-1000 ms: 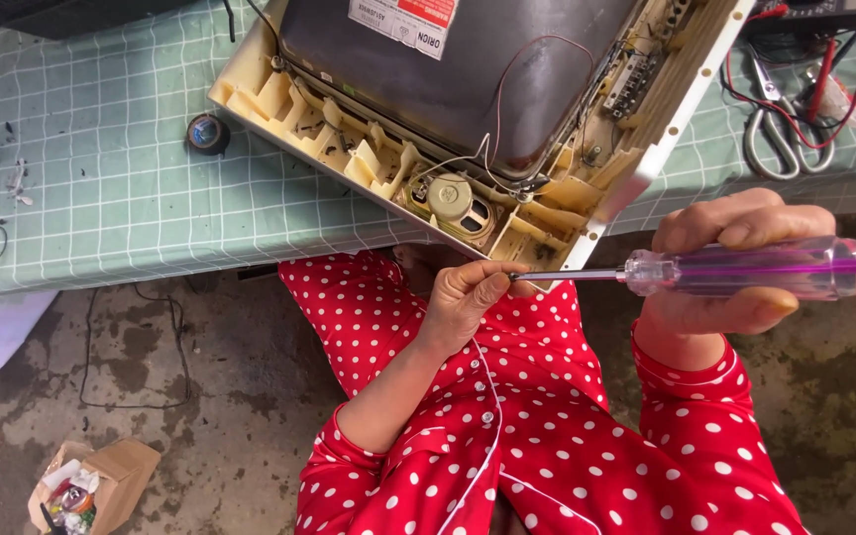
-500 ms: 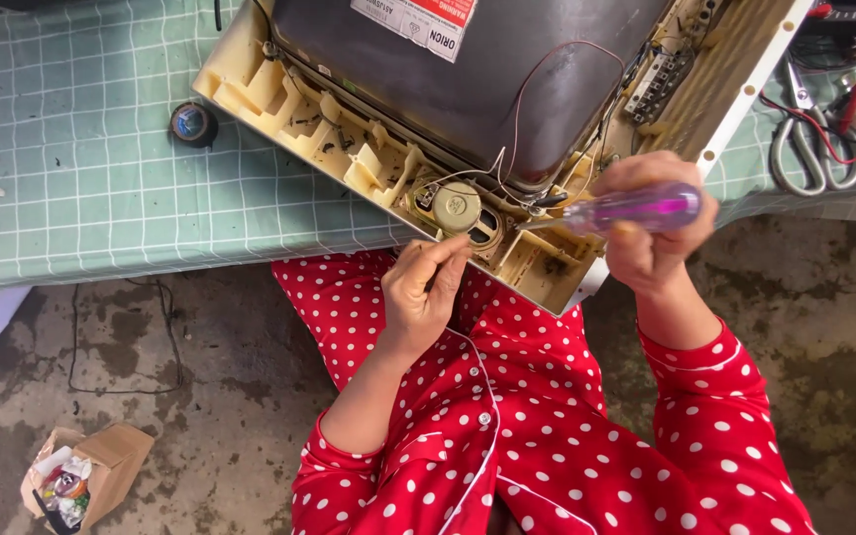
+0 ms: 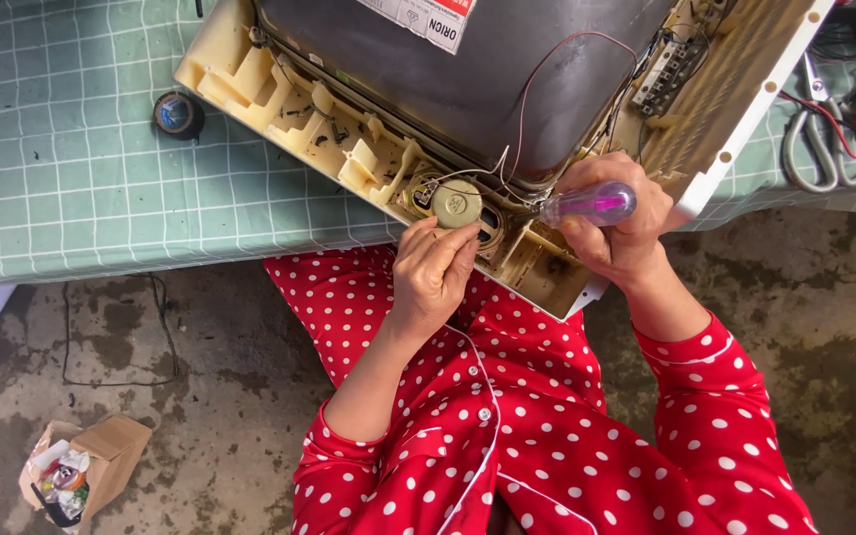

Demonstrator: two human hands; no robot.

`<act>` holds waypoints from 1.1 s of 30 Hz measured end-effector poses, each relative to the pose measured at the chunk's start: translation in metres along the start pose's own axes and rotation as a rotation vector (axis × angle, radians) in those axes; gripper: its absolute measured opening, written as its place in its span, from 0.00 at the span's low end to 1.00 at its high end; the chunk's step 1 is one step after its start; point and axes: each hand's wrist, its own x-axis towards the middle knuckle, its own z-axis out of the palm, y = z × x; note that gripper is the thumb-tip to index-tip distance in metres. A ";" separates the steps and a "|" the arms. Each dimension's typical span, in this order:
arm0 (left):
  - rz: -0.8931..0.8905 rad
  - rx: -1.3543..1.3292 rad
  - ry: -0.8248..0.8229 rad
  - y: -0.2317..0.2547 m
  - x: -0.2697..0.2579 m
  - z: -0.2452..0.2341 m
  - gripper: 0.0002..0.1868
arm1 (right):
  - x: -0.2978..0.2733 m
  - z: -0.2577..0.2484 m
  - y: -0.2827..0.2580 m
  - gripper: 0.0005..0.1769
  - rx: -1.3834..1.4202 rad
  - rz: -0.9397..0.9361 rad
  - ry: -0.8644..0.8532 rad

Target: Repairing a CRT television by unscrewing internal components and routing cables.

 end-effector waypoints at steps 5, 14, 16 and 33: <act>0.005 0.020 -0.006 0.000 0.000 0.000 0.08 | 0.000 0.000 -0.003 0.24 -0.008 0.029 -0.002; 0.102 0.095 -0.149 0.007 0.021 0.035 0.27 | 0.011 0.000 -0.017 0.24 -0.102 0.122 -0.057; 0.108 0.128 -0.137 0.003 0.028 0.051 0.36 | 0.015 -0.001 -0.016 0.25 -0.123 0.096 -0.068; 0.098 0.020 -0.081 0.013 0.046 0.077 0.33 | -0.025 -0.016 0.004 0.31 0.307 0.533 0.147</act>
